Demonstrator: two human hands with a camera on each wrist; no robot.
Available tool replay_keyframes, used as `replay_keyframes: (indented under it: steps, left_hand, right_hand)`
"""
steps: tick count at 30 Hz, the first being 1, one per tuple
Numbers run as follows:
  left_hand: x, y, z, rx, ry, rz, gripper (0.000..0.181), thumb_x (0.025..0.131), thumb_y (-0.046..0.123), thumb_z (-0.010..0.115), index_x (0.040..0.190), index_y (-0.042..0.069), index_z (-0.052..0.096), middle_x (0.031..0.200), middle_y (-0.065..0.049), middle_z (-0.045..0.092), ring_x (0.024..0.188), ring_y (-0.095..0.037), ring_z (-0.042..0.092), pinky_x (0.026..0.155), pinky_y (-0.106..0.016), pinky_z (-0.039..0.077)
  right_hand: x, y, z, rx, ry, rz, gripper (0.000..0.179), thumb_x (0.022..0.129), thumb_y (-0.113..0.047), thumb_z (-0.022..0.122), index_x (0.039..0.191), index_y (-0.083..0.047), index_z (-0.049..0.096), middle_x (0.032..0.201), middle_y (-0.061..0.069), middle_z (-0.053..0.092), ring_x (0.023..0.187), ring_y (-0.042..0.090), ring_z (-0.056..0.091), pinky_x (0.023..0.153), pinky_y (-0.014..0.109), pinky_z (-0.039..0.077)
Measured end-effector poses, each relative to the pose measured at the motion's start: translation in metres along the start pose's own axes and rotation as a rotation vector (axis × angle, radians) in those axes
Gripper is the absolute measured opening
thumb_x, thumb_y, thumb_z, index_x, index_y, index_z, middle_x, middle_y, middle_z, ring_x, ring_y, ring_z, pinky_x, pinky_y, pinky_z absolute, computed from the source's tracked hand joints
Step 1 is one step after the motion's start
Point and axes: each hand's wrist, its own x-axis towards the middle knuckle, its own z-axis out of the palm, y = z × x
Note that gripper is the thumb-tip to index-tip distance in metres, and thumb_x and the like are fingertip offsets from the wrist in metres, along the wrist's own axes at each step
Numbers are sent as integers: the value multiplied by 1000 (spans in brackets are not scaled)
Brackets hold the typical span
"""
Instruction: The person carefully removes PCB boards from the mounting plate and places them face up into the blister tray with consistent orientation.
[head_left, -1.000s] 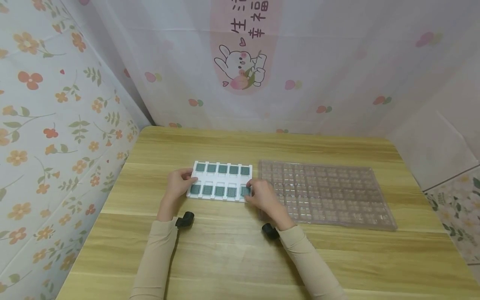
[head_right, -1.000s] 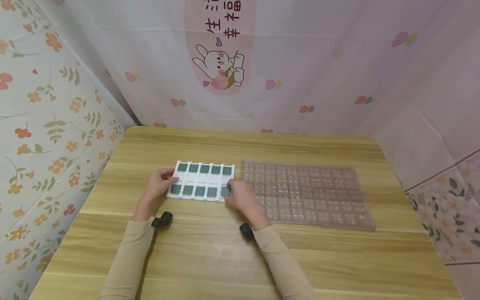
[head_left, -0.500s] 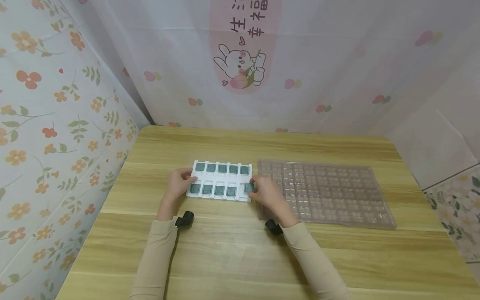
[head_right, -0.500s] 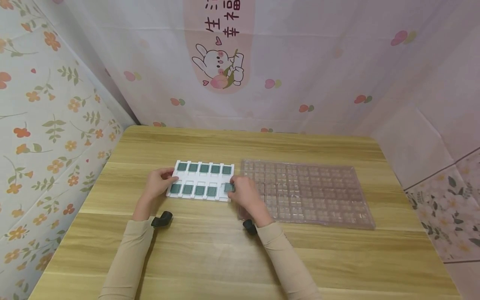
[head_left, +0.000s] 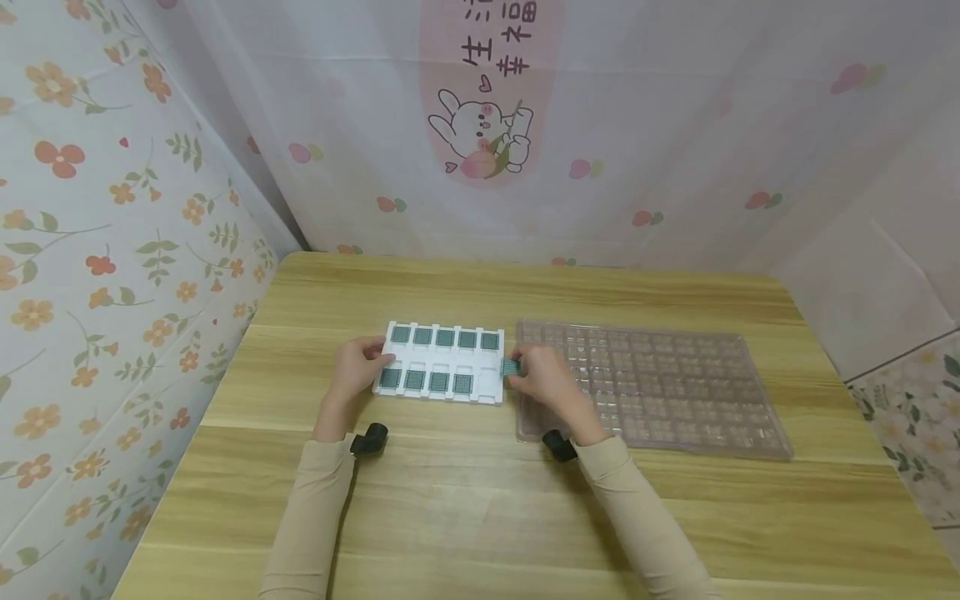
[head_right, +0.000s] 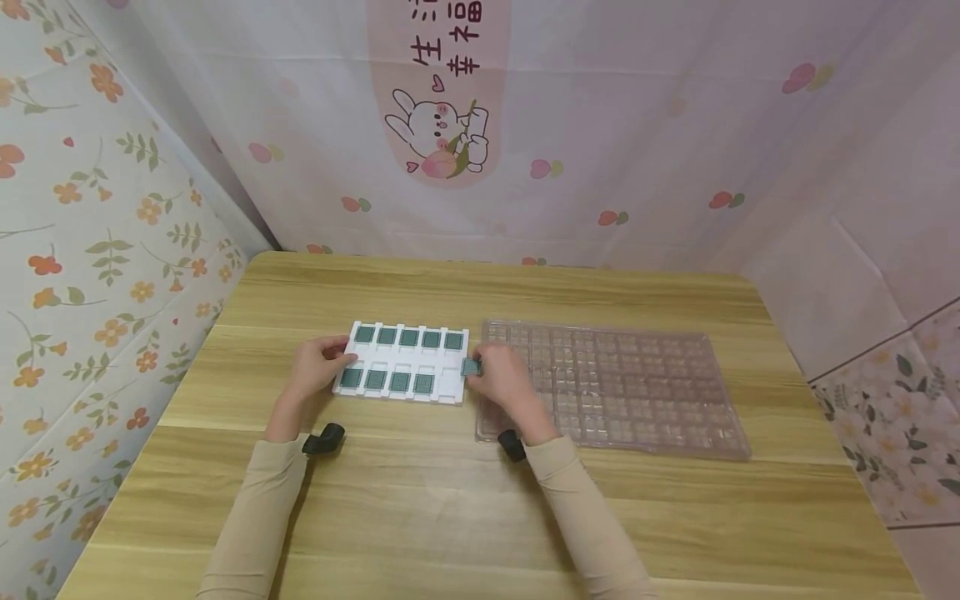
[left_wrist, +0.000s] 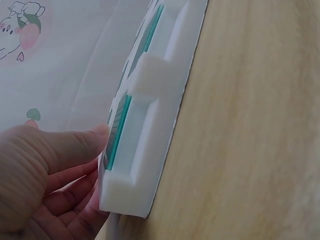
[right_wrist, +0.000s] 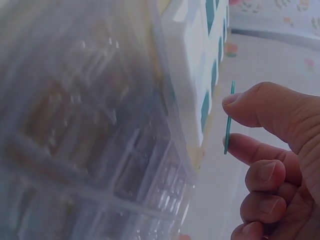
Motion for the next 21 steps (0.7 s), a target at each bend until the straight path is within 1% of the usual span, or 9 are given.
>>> replay_keyframes:
  steps: [3,7,8,10,15,17,21]
  left_hand:
    - [0,0,0,0,3,7,38,83,2,68,117,-12,58,104,-26,64,86,-29,58,69,-27,44]
    - [0,0,0,0,3,16,37,83,2,68,117,-12,59,105,-27,64,85,-29,58,67,-26,44]
    - [0,0,0,0,2,17,37,83,2,68,117,-12,59,105,-27,64,85,-29,58,67,-26,44]
    - [-1,1,0,5,5,19,37,83,2,68,116,-12,59,105,-26,64,84,-29,59,66,-25,44]
    - [-2,2,-1,21,10,19,37,83,3,68,116,-11,59,104,-26,64,84,-29,58,65,-24,43]
    - [-1,2,-1,21,8,14,38,83,3,68,116,-11,59,105,-26,64,84,-28,58,66,-25,42]
    - [-1,2,-1,24,9,19,37,83,3,68,116,-11,59,104,-26,64,84,-28,58,66,-26,43]
  right_hand:
    - [1,4,-3,9,5,-21,24,75,-8,74,95,2,66,75,8,64,54,11,44,50,23,38]
    - [1,9,-7,25,3,-33,24,76,-8,74,95,3,65,75,8,63,53,11,43,48,23,37]
    - [1,10,-8,29,-4,-30,24,76,-8,74,95,2,65,75,8,63,52,12,43,47,23,37]
    - [2,12,-10,30,-15,-19,23,76,-9,74,94,1,65,79,8,64,56,12,46,49,23,39]
    - [5,17,-14,55,-64,35,24,78,-9,73,98,2,65,79,8,64,56,13,48,50,24,40]
    - [6,19,-15,49,-71,43,25,79,-9,72,100,2,65,79,8,64,54,12,46,49,24,39]
    - [10,25,-18,20,-52,23,25,79,-10,73,99,3,65,77,7,63,51,11,44,47,24,38]
